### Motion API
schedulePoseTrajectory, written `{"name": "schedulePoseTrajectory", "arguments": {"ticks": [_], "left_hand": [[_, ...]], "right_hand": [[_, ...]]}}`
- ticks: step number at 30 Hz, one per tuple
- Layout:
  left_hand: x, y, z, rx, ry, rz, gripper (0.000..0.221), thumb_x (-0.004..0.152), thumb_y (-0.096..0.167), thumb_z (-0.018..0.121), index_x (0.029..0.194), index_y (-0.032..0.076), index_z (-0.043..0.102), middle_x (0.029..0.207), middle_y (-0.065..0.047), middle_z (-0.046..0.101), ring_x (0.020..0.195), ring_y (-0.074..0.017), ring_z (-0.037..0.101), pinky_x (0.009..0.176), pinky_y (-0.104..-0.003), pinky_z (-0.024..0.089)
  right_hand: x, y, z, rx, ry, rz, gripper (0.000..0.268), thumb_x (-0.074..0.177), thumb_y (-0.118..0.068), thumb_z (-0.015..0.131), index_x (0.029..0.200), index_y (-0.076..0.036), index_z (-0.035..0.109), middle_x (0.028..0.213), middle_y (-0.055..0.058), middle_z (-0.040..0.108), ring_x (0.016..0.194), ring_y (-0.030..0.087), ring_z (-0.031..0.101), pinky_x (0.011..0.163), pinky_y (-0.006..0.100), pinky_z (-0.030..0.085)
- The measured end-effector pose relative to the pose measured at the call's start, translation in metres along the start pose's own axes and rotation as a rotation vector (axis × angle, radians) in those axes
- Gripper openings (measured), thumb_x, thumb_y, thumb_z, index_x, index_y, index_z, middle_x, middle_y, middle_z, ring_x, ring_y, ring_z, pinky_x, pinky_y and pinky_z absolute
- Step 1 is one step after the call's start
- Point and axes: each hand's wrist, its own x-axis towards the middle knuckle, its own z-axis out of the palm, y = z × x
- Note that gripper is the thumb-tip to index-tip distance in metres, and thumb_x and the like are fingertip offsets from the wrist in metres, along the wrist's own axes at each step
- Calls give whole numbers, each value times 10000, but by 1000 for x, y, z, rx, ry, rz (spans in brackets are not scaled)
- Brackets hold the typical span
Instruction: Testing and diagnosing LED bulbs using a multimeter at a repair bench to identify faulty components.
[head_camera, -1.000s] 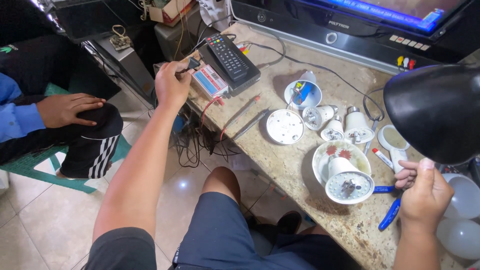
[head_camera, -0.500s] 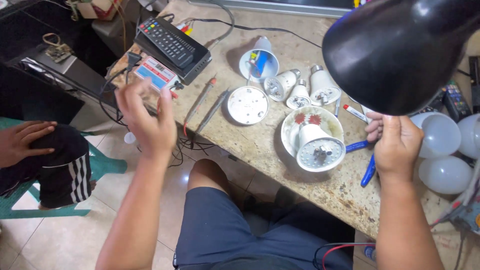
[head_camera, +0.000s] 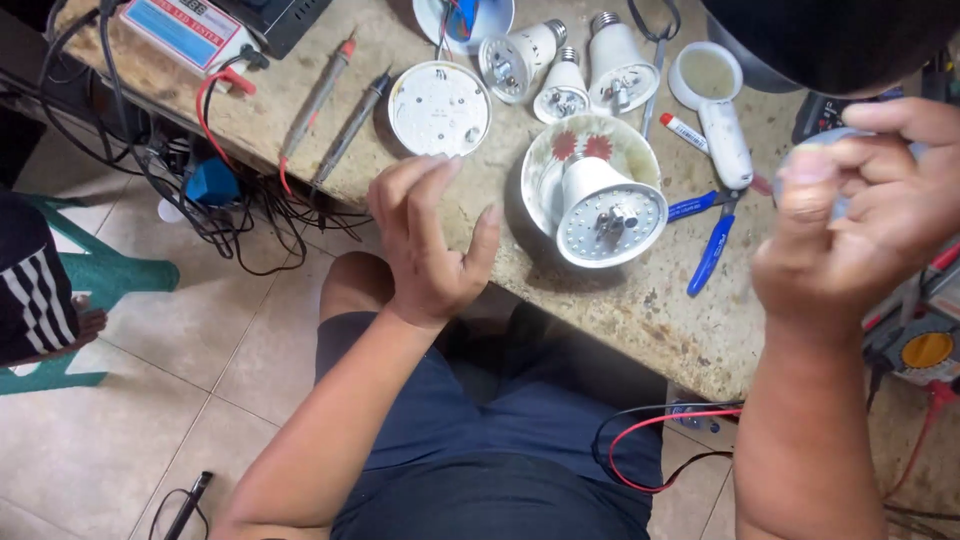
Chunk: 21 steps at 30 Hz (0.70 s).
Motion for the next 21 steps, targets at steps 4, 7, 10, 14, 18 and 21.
{"name": "schedulePoseTrajectory", "arguments": {"ticks": [4,7,10,14,18,21], "left_hand": [[6,1,10,47,74,-17,386,975,228,679,1270,14,550,1224,-159,555,1116,-329,569,1020,-469,467],[11,-4,15,133,94,-63,464,933,221,702,1316,26,528,1281,-172,520,1184,-352,520,1043,-505,461],[14,-11,19,248,28,-106,670,815,164,747,1411,64,456,1371,-188,453,1286,-416,484,1112,-588,436],[12,-19,25,284,-86,-199,857,800,232,818,1473,68,313,1483,-264,338,1437,-480,329,1224,-656,360],[12,-27,30,229,-171,-280,972,826,252,851,1536,87,208,1568,-348,288,1487,-512,311,1228,-657,306],[15,-35,33,261,-189,-271,984,790,239,857,1524,87,220,1542,-325,336,1437,-510,350,1174,-643,375]], "right_hand": [[-9,22,-8,24,14,-10,215,1212,86,437,1166,290,386,1342,396,397,768,361,571,675,400,501],[-12,40,-5,74,-1,252,693,1266,-50,619,1766,-158,151,1369,224,534,919,252,591,846,321,546],[2,40,4,-44,-157,218,716,1098,29,721,1656,3,274,1255,234,564,811,217,595,649,289,467],[-3,48,14,-67,-168,248,340,1040,-36,739,1262,38,493,1216,189,546,767,211,612,566,287,457],[-13,61,16,-11,-192,229,367,1044,3,697,1379,92,577,1155,220,601,774,222,600,624,299,482],[-21,67,19,107,-198,293,378,1040,13,686,1406,88,624,1076,197,646,817,186,601,773,298,532]]}}
